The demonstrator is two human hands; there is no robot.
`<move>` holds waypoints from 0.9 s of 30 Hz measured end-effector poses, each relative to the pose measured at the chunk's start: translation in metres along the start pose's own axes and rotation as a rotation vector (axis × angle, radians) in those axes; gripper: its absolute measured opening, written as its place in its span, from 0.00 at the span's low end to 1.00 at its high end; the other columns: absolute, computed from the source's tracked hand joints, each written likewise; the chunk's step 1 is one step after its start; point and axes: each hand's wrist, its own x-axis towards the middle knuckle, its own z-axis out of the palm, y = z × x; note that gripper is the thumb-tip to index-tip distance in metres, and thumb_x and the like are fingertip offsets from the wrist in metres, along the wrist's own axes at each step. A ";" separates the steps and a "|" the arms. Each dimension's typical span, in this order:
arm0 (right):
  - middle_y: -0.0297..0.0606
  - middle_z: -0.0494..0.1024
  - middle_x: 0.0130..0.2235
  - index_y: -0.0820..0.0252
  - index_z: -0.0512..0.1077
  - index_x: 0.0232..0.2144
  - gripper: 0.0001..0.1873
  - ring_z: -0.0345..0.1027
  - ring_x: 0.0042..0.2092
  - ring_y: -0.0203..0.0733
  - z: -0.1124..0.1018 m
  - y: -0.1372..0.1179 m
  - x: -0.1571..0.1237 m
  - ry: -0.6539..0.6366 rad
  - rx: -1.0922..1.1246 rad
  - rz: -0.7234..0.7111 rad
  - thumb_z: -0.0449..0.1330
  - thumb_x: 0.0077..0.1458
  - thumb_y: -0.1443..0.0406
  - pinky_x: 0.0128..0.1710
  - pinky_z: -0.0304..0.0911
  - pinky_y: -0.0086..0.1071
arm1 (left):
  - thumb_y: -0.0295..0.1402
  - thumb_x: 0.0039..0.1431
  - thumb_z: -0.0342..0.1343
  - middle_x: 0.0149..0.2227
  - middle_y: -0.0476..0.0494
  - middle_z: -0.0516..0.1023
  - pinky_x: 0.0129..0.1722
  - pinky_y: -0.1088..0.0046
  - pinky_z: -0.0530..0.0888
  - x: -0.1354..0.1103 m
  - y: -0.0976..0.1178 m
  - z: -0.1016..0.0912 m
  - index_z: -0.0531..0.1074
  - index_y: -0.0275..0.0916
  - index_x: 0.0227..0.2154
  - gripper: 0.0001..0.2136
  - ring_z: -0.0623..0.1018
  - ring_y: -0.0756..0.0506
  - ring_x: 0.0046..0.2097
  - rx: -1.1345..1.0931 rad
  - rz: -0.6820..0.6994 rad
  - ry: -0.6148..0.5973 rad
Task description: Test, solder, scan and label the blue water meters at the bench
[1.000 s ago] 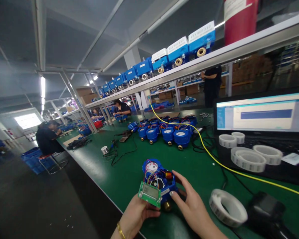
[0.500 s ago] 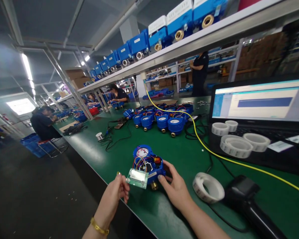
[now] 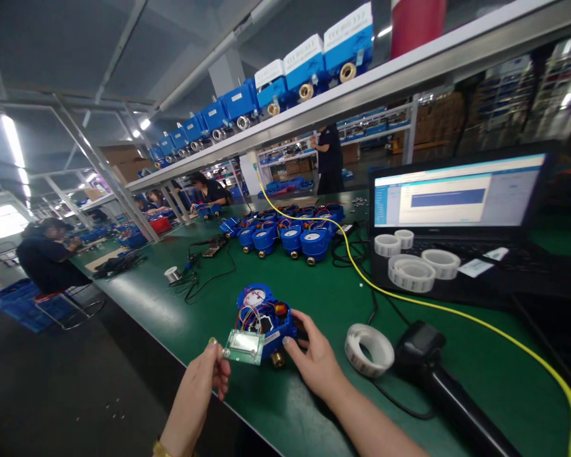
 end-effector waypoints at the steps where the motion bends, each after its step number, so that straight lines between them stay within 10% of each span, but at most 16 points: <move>1: 0.46 0.64 0.54 0.59 0.55 0.55 0.28 0.59 0.56 0.46 0.000 0.000 0.000 -0.004 -0.002 0.000 0.55 0.56 0.54 0.52 0.63 0.42 | 0.64 0.46 0.43 0.17 0.47 0.65 0.20 0.75 0.63 0.000 -0.001 0.000 0.65 0.36 0.18 0.31 0.66 0.50 0.21 -0.004 0.002 0.006; 10: 0.48 0.65 0.54 0.59 0.57 0.55 0.30 0.60 0.56 0.48 0.001 0.003 0.001 0.011 0.025 0.000 0.55 0.56 0.51 0.51 0.63 0.42 | 0.67 0.36 0.51 0.18 0.46 0.68 0.20 0.74 0.66 0.031 -0.021 -0.007 0.68 0.35 0.21 0.33 0.68 0.48 0.21 -0.232 -0.126 0.054; 19: 0.47 0.66 0.55 0.58 0.59 0.55 0.31 0.56 0.59 0.49 -0.005 0.010 0.003 -0.059 -0.018 0.037 0.54 0.55 0.48 0.56 0.60 0.40 | 0.49 0.40 0.64 0.31 0.39 0.75 0.29 0.72 0.71 0.034 -0.009 0.015 0.72 0.31 0.35 0.26 0.74 0.46 0.31 -0.498 -0.228 -0.325; 27: 0.39 0.65 0.56 0.54 0.65 0.52 0.29 0.56 0.58 0.48 -0.024 0.046 0.011 -0.156 -0.050 0.086 0.56 0.52 0.47 0.55 0.62 0.34 | 0.50 0.31 0.66 0.26 0.37 0.76 0.21 0.73 0.69 0.044 -0.026 0.017 0.73 0.30 0.29 0.27 0.73 0.46 0.25 -0.598 -0.261 -0.188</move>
